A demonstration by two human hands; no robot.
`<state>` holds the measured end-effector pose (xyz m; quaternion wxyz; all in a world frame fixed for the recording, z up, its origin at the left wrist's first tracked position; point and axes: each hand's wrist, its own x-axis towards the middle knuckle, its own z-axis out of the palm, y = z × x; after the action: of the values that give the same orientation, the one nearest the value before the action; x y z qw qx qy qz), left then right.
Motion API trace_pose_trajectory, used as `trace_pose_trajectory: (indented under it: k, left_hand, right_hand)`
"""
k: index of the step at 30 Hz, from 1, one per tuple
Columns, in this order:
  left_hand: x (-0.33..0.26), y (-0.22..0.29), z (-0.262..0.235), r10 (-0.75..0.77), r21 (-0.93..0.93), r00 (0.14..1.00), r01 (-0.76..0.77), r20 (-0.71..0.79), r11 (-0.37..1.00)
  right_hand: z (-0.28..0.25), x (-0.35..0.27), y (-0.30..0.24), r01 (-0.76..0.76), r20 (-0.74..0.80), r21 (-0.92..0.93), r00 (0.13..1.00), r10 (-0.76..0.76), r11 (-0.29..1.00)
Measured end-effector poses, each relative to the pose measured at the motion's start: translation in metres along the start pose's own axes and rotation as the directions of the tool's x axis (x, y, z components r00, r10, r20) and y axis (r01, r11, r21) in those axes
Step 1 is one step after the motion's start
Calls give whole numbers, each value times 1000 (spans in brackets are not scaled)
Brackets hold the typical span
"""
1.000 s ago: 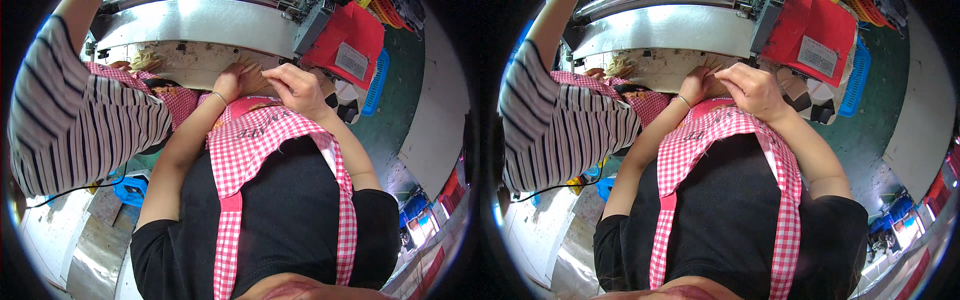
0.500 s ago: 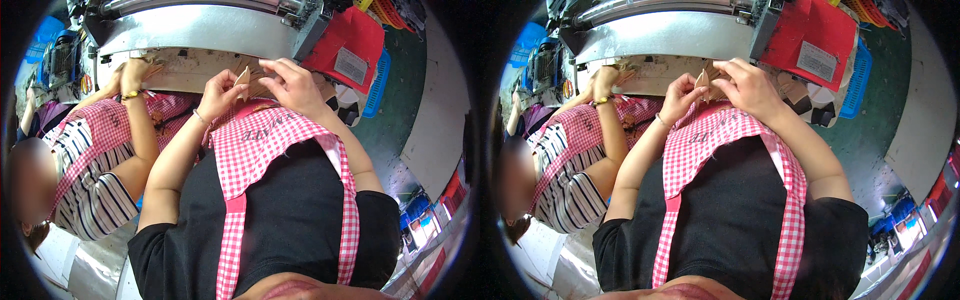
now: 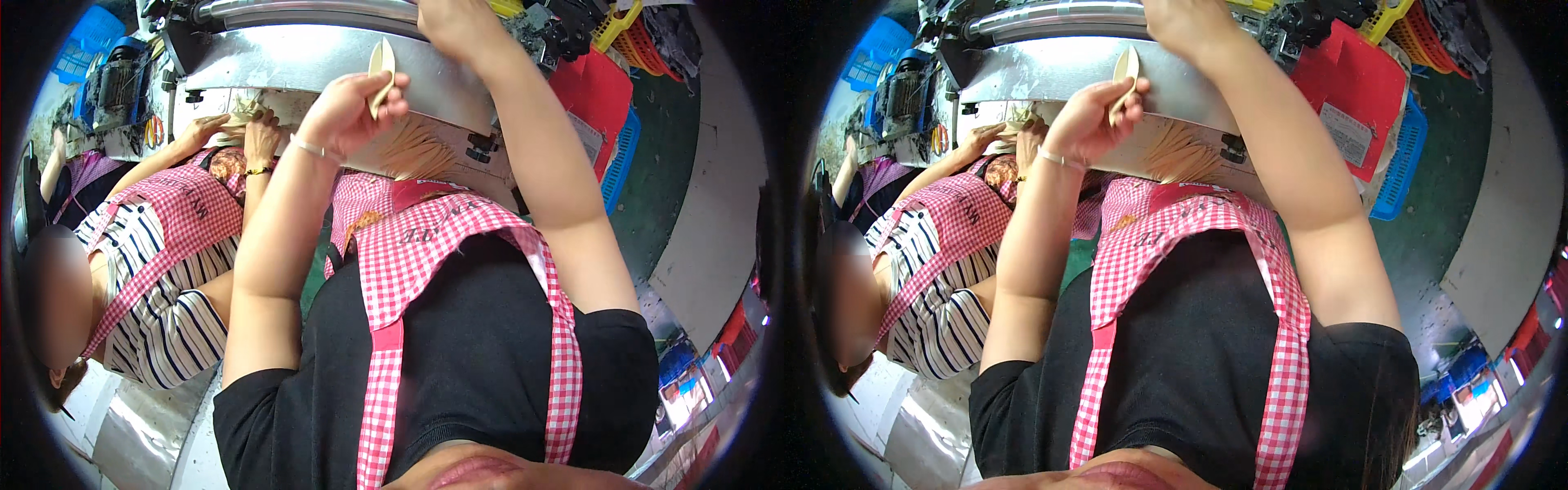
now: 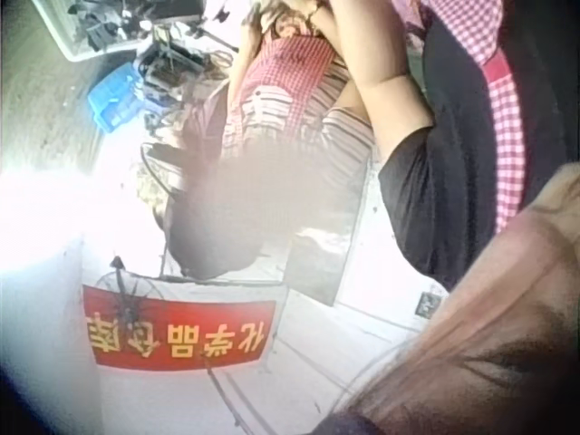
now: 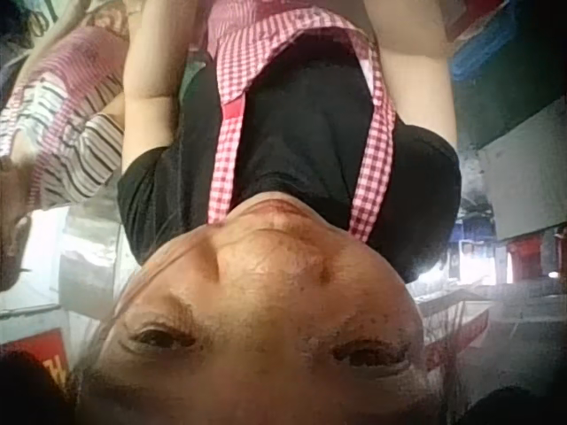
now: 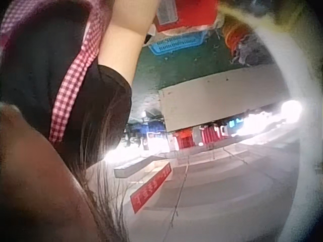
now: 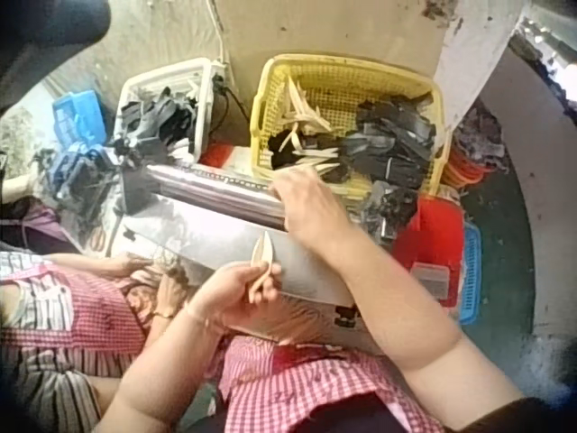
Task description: The person repeatedly feeds flat, light-colored food strips into a metal roller machine, collects the processed strips, and places them into a yellow basket. A coworker performs the same task at an adjacent station.
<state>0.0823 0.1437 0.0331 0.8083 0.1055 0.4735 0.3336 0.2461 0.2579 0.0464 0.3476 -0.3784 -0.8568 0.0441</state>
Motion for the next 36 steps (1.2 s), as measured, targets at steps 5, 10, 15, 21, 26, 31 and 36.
trace_pose_trajectory:
  k: [5,10,15,21,26,31,36]
  left_hand:
    - [41,36,10,-62,-41,995,66,77,997]
    - [64,47,3,-42,123,978,16,205,992]
    - [39,47,20,165,-36,965,-161,205,986]
    - [44,2,-4,189,47,971,-197,148,979]
    - [29,-23,-5,69,66,998,-69,-2,995]
    - [87,34,-29,25,-249,876,109,481,962]
    - [40,5,-8,223,189,971,-235,85,953]
  right_hand:
    - [29,34,49,-205,615,-33,768,181,978]
    - [27,49,66,-371,675,9,687,268,929]
    - [-25,19,-6,-230,298,-66,924,239,971]
    - [-37,-71,-73,115,166,-39,980,-107,993]
    - [-28,-101,-83,-10,231,131,973,-21,991]
    - [-2,-50,-28,119,120,82,985,-128,990]
    - [-43,-68,-39,78,79,261,992,-102,962]
